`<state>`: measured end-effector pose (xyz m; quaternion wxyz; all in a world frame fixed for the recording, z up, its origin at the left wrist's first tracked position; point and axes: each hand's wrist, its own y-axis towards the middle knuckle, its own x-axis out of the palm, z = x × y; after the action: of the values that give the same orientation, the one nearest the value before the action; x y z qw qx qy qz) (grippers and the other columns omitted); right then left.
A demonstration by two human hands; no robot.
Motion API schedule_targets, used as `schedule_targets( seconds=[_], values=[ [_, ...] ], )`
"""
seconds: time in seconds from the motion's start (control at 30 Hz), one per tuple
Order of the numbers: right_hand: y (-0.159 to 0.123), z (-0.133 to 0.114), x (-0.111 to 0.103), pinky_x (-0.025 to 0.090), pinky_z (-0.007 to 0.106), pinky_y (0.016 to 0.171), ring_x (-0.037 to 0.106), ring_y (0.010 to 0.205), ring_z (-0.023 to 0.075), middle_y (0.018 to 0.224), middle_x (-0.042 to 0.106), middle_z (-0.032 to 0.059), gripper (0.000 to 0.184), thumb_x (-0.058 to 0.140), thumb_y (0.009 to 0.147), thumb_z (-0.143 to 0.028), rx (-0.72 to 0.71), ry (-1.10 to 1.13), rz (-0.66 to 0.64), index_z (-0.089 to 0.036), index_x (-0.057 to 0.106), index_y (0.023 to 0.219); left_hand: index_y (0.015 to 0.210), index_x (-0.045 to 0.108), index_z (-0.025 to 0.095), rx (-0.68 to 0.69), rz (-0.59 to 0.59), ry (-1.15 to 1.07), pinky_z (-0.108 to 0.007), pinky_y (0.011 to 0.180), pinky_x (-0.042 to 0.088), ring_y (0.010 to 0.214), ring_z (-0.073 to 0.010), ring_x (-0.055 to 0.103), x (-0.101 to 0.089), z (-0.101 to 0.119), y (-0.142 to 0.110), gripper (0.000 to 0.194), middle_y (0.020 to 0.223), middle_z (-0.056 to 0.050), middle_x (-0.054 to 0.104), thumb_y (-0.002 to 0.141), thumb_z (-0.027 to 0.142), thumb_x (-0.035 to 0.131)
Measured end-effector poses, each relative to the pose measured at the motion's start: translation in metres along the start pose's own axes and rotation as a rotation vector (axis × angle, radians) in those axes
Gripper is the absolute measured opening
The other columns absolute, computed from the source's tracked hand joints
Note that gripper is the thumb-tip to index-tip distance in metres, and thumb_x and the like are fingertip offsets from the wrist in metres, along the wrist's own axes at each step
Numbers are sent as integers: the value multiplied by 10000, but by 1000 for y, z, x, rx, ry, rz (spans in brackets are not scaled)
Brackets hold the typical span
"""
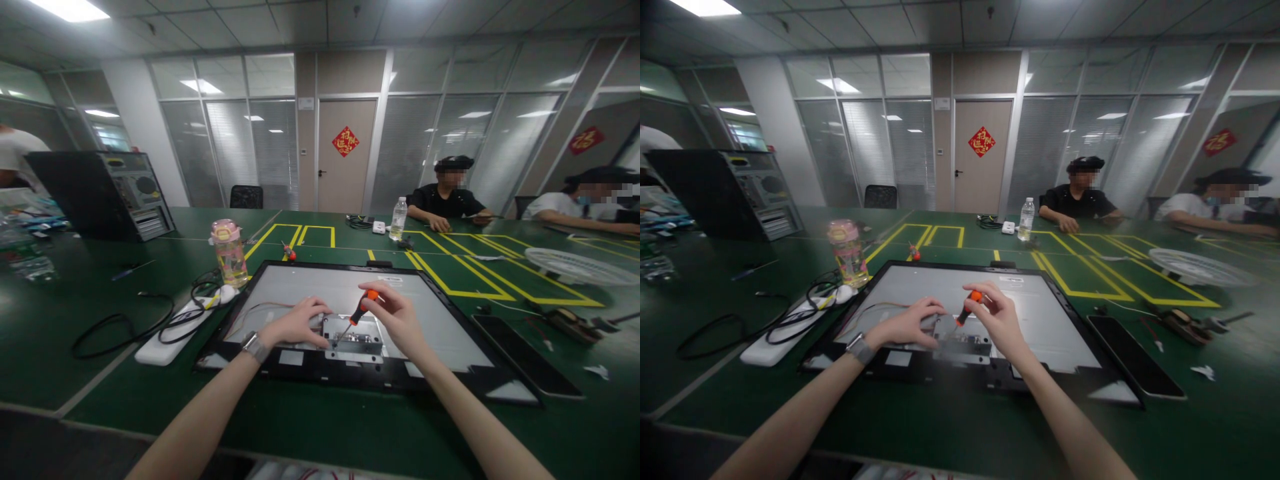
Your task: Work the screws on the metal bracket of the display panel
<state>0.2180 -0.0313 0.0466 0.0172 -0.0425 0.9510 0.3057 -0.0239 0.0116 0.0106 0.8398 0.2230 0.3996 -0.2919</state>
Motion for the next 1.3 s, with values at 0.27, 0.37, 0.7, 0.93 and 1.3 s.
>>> schedule_targets(
  seconds=[0.27,0.37,0.7,0.93,1.3],
  values=[
    [-3,0,2,510,411,865,658,947,237,991,705,59,286,588,895,-379,11,18,-54,-278,685,1143,1234,587,279,14,5,9,-385,1054,363,1200,-276,465,1,-1,1,658,1265,-56,485,642,422,837],
    [-1,1,3,524,331,721,636,795,196,871,660,37,174,705,803,-369,-32,1,-1,-258,737,933,1225,595,275,20,10,20,-382,1055,360,1198,-275,465,1,-2,1,651,1251,-57,495,640,420,840],
    [0,-4,-2,523,370,807,654,854,201,959,698,56,262,626,866,-386,82,130,-144,-263,711,1081,1245,576,294,11,-2,11,-391,1057,355,1217,-285,451,1,-5,1,672,1280,-52,478,641,435,833],
    [2,3,-1,525,311,723,628,768,175,889,659,31,150,706,797,-383,68,154,-44,-241,729,842,1235,587,297,6,5,0,-386,1054,358,1210,-283,460,1,-3,1,664,1271,-51,487,634,431,837],
    [1,6,-2,476,395,924,644,994,230,1026,708,49,203,665,837,-411,83,148,-71,-279,742,970,1255,572,280,21,4,21,-382,1061,356,1211,-276,456,2,-4,2,681,1264,-54,483,645,436,832]
  ],
)
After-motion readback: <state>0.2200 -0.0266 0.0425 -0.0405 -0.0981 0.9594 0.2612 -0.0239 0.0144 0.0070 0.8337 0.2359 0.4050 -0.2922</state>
